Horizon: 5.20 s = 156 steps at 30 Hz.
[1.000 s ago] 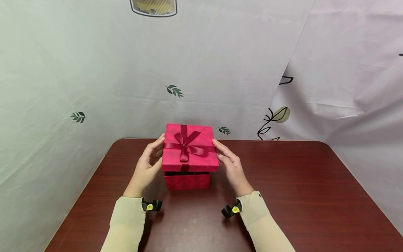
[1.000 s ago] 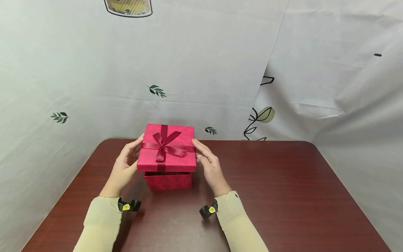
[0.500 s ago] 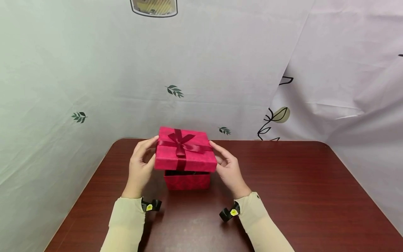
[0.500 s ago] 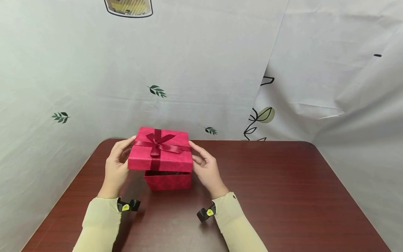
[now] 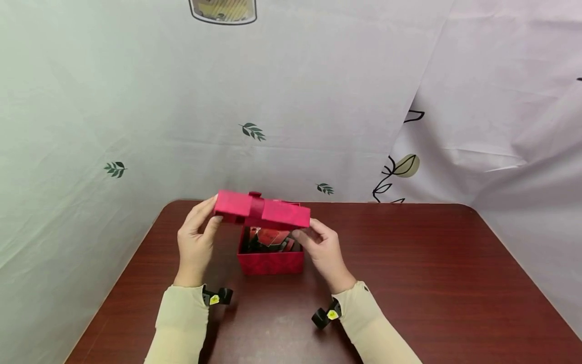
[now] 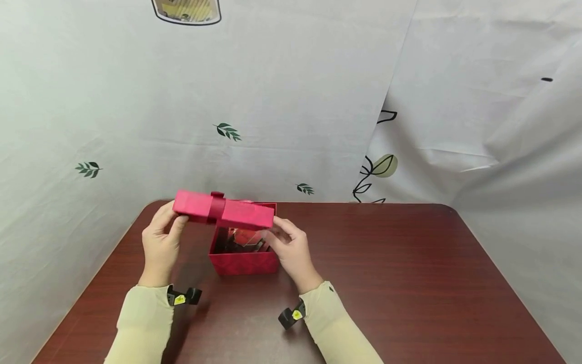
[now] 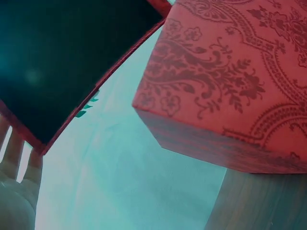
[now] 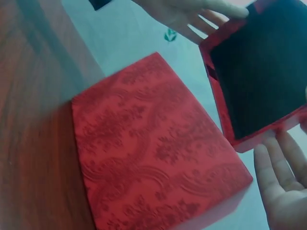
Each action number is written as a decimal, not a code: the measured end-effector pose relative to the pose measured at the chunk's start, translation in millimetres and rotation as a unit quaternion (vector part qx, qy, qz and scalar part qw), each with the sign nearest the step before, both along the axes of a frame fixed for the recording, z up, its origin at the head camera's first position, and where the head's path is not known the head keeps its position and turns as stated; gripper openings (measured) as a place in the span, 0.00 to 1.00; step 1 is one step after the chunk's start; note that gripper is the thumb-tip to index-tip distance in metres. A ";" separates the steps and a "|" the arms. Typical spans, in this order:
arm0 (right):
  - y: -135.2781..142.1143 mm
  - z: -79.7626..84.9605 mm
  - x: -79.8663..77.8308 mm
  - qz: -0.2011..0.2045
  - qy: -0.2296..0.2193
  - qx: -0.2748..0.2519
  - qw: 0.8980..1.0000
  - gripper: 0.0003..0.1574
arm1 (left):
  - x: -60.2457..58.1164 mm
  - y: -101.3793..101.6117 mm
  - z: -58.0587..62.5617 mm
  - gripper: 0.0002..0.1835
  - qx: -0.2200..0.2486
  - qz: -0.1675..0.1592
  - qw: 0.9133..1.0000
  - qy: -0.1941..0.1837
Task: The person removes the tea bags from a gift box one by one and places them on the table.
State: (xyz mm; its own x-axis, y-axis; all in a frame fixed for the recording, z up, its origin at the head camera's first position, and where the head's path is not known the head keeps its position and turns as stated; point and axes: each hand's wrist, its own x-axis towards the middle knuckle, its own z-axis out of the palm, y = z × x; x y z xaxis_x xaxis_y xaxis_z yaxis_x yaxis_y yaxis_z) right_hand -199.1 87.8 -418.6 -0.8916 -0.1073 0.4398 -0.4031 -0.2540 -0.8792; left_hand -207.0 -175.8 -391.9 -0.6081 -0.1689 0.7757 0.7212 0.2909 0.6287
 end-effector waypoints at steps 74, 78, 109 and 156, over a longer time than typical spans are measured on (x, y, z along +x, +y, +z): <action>-131.5 -15.2 49.1 0.128 -0.034 0.228 0.965 0.41 | 2.8 -104.0 -12.3 0.28 0.099 0.161 0.856 -0.481; -133.1 -18.8 49.4 0.110 -0.013 0.278 0.954 0.42 | 1.8 -106.6 -18.8 0.29 0.074 0.139 0.854 -0.497; -152.7 -48.3 40.8 0.124 -0.187 0.247 0.943 0.47 | -3.2 -113.4 -49.6 0.27 -0.058 0.121 0.840 -0.526; -76.3 22.0 39.8 -0.117 0.255 0.313 0.908 0.14 | 6.0 -48.2 11.6 0.21 -0.165 0.056 0.929 -0.325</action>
